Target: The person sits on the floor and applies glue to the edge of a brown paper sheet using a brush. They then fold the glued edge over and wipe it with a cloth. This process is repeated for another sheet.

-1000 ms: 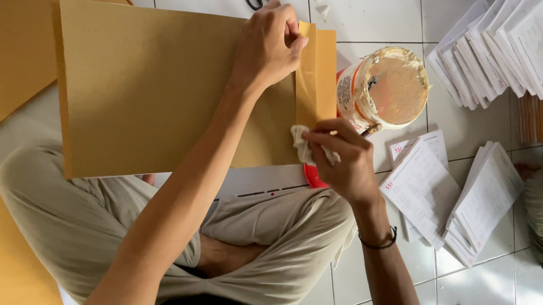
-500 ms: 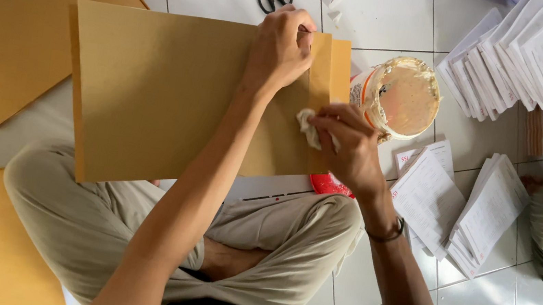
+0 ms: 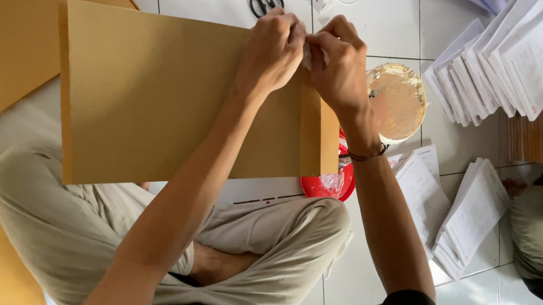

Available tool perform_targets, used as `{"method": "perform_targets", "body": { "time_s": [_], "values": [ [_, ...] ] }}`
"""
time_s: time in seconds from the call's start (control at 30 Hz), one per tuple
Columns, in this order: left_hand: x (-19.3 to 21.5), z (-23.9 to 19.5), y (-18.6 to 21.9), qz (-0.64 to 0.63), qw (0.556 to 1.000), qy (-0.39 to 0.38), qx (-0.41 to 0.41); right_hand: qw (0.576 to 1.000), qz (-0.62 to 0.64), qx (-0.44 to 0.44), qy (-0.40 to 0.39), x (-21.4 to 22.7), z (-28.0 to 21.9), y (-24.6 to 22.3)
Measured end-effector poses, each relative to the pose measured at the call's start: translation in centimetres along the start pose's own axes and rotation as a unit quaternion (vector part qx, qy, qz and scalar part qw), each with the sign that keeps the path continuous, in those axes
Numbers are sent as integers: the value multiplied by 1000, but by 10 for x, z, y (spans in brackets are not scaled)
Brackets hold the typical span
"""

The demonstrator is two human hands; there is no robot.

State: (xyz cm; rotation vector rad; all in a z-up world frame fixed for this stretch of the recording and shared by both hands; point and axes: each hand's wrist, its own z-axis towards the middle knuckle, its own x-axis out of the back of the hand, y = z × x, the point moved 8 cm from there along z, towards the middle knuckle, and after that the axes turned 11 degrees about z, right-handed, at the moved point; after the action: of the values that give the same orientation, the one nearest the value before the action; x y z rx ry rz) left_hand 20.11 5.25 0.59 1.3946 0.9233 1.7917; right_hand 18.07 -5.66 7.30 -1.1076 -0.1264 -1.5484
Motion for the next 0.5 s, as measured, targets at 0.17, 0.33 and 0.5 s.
{"method": "perform_targets", "body": {
  "time_s": [0.17,0.33,0.5],
  "values": [
    [4,0,1,-14,999,42,-10,997,39,-37,-53,1,-48,-70],
    [-2,-1,-3,-10,999,46,11,995,29,-55,-72,8,-83,-81],
    [2,-2,-1,-14,999,44,26,999,-11,-24,-23,8,-37,-21]
  ]
}}
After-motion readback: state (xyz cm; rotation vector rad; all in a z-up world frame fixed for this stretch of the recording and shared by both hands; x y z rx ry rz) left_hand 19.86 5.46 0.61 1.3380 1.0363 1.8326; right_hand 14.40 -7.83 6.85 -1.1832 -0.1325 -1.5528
